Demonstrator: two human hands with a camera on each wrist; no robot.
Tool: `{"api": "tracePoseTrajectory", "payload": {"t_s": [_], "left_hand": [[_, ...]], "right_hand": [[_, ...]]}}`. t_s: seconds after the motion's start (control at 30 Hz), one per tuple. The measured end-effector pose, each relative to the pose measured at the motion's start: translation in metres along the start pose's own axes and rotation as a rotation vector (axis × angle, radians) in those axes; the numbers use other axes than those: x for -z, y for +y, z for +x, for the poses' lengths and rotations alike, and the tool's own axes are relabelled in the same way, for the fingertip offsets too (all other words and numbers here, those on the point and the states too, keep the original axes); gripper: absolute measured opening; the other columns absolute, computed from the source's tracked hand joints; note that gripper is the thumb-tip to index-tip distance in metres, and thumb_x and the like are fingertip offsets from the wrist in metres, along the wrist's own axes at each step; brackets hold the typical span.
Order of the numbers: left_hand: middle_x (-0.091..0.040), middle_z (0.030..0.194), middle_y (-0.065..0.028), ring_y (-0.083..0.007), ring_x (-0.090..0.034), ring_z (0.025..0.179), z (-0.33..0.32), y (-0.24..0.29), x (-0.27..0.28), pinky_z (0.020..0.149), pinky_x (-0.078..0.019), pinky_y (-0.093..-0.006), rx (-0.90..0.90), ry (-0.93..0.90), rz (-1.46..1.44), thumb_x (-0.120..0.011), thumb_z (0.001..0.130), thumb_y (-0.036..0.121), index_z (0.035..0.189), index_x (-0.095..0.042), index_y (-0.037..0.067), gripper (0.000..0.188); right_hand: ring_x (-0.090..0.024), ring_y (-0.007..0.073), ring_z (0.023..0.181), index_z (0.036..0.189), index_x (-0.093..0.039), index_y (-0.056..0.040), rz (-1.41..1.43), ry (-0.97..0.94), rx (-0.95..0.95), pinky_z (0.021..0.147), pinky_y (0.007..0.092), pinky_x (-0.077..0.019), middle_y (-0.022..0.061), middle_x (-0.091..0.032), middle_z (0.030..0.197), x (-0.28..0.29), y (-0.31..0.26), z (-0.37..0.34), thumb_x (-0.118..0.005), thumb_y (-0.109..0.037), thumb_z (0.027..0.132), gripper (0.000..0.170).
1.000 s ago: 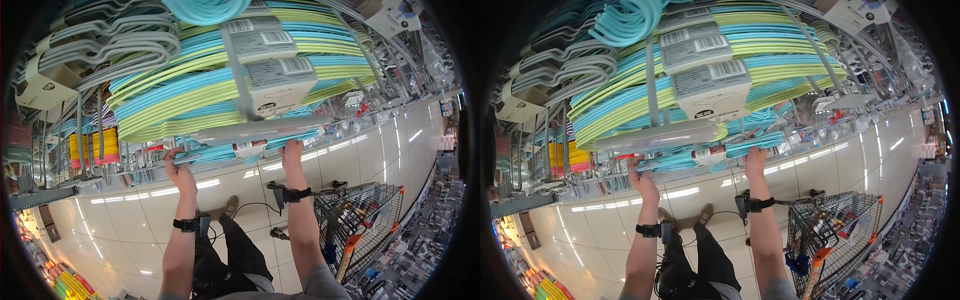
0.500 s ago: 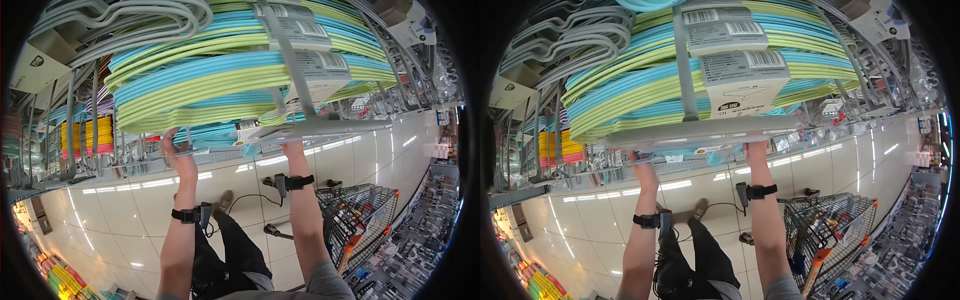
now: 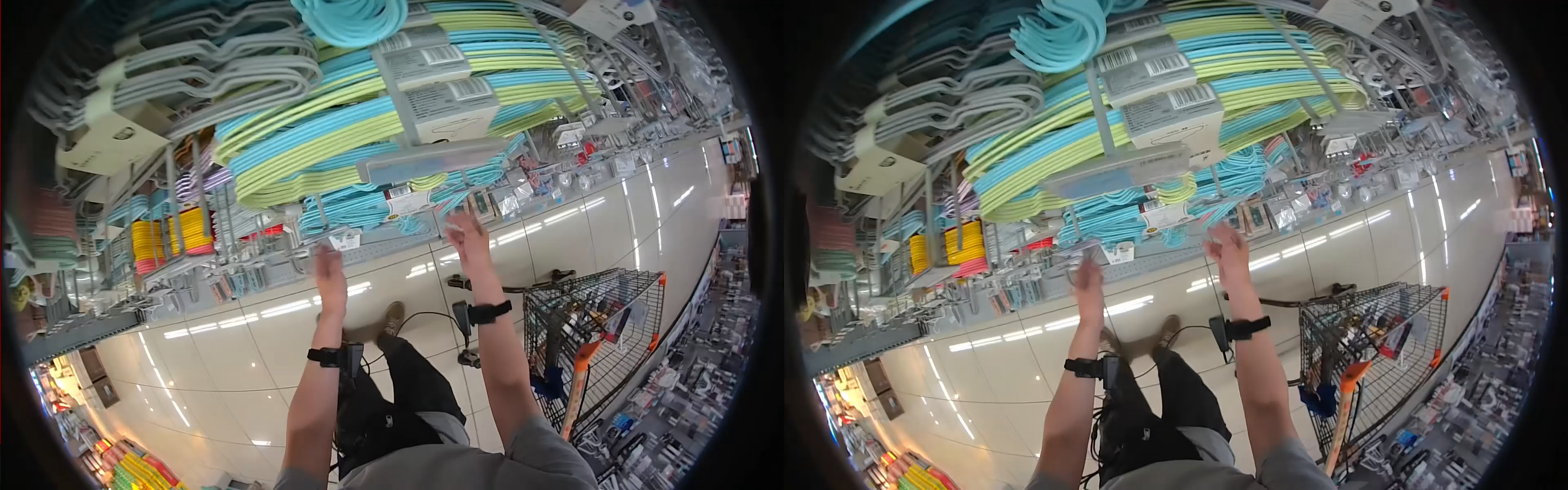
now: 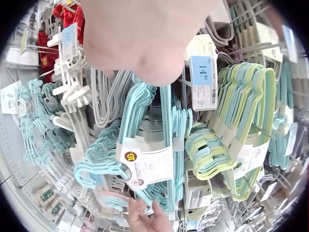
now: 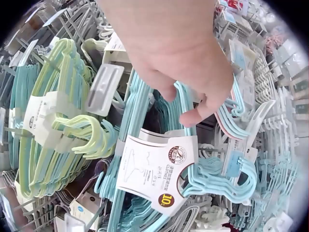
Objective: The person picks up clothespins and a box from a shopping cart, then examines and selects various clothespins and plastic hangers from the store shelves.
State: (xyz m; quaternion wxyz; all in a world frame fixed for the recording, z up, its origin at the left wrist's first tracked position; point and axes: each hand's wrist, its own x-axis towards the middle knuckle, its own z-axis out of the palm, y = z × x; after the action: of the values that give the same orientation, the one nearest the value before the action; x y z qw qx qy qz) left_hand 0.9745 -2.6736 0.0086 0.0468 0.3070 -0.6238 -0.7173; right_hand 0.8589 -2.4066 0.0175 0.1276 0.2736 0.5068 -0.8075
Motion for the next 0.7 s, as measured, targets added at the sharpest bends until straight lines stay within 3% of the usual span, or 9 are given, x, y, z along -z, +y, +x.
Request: {"api": "tracePoseTrajectory", "payload": {"t_s": [0.07,0.17,0.2,0.27,0.47,0.53,0.57,0.6,0.7], "left_hand": [[-0.062,0.117,-0.0079,-0.0186,-0.057,0.108,-0.015,-0.008,0.020,0.090,-0.0445,-0.0324,0.308,-0.139,0.158,-0.062,0.092,0.033,0.131,-0.053,0.000,0.052],[-0.065,0.109,-0.0079,-0.0180,-0.061,0.096,-0.031,0.009,0.037,0.083,-0.0481,-0.0320,0.501,-0.567,0.374,-0.063,0.091,0.037,0.126,-0.056,0.000,0.051],[-0.065,0.109,-0.0079,-0.0180,-0.061,0.096,-0.028,0.004,0.044,0.083,-0.0481,-0.0320,0.496,-0.573,0.388,-0.063,0.091,0.037,0.126,-0.056,0.000,0.051],[-0.065,0.109,-0.0104,-0.0187,-0.062,0.096,-0.021,-0.008,0.056,0.083,-0.0489,-0.0321,0.296,-0.704,0.579,-0.062,0.091,0.036,0.124,-0.057,-0.001,0.050],[-0.066,0.103,-0.0089,-0.0172,-0.060,0.089,-0.026,0.024,0.082,0.080,-0.0497,-0.0329,0.248,-0.758,0.746,-0.062,0.091,0.034,0.121,-0.059,-0.002,0.047],[-0.065,0.088,-0.0062,-0.0180,-0.057,0.078,0.010,-0.033,0.117,0.069,-0.0476,-0.0374,0.202,-0.855,0.677,-0.059,0.091,0.034,0.103,-0.066,0.002,0.035],[-0.063,0.081,-0.0055,-0.0172,-0.056,0.075,0.036,-0.058,0.129,0.063,-0.0452,-0.0374,-0.123,-0.902,1.085,-0.057,0.090,0.031,0.088,-0.067,0.005,0.028],[-0.062,0.076,-0.0043,-0.0158,-0.056,0.070,0.024,-0.035,0.129,0.059,-0.0432,-0.0352,0.142,-0.854,1.141,-0.056,0.088,0.029,0.081,-0.065,0.006,0.026],[-0.054,0.068,0.0014,-0.0107,-0.054,0.062,0.016,-0.030,0.166,0.052,-0.0424,-0.0317,0.467,-0.777,0.913,-0.059,0.087,0.024,0.079,-0.060,0.017,0.011]], "right_hand": [[-0.066,0.0177,0.082,0.115,-0.058,-0.0021,-0.033,-0.047,-0.075,0.071,0.0272,-0.0518,0.0085,-0.067,0.102,0.009,0.007,-0.031,-0.064,-0.020,0.090,0.031],[-0.066,0.0166,0.082,0.115,-0.059,-0.0026,-0.143,-0.095,-0.192,0.072,0.0261,-0.0510,0.0078,-0.068,0.102,0.027,0.011,-0.095,-0.062,-0.023,0.091,0.032],[-0.066,0.0166,0.082,0.115,-0.059,-0.0026,-0.129,-0.092,-0.187,0.072,0.0261,-0.0510,0.0078,-0.068,0.102,0.036,0.011,-0.116,-0.062,-0.023,0.091,0.032],[-0.066,0.0162,0.083,0.114,-0.060,-0.0033,-0.200,-0.087,-0.192,0.074,0.0261,-0.0504,0.0071,-0.068,0.102,0.058,0.008,-0.161,-0.061,-0.026,0.093,0.031],[-0.065,0.0147,0.090,0.118,-0.061,-0.0037,-0.299,0.006,0.012,0.080,0.0274,-0.0501,0.0064,-0.068,0.107,0.105,-0.044,-0.312,-0.059,-0.026,0.096,0.031],[-0.064,0.0146,0.094,0.120,-0.060,-0.0034,-0.351,0.019,0.111,0.082,0.0281,-0.0505,0.0063,-0.066,0.112,0.126,-0.069,-0.380,-0.058,-0.026,0.098,0.032],[-0.063,0.0139,0.095,0.120,-0.060,-0.0026,-0.437,0.025,0.144,0.084,0.0283,-0.0503,0.0056,-0.065,0.112,0.134,-0.083,-0.413,-0.059,-0.025,0.097,0.031],[-0.063,0.0137,0.096,0.119,-0.060,-0.0018,-0.490,0.002,0.198,0.085,0.0286,-0.0503,0.0055,-0.065,0.111,0.144,-0.093,-0.443,-0.059,-0.024,0.097,0.031],[-0.063,0.0133,0.096,0.118,-0.060,-0.0018,-0.631,-0.023,0.299,0.085,0.0287,-0.0499,0.0045,-0.066,0.109,0.177,-0.146,-0.528,-0.060,-0.022,0.096,0.030]]}}
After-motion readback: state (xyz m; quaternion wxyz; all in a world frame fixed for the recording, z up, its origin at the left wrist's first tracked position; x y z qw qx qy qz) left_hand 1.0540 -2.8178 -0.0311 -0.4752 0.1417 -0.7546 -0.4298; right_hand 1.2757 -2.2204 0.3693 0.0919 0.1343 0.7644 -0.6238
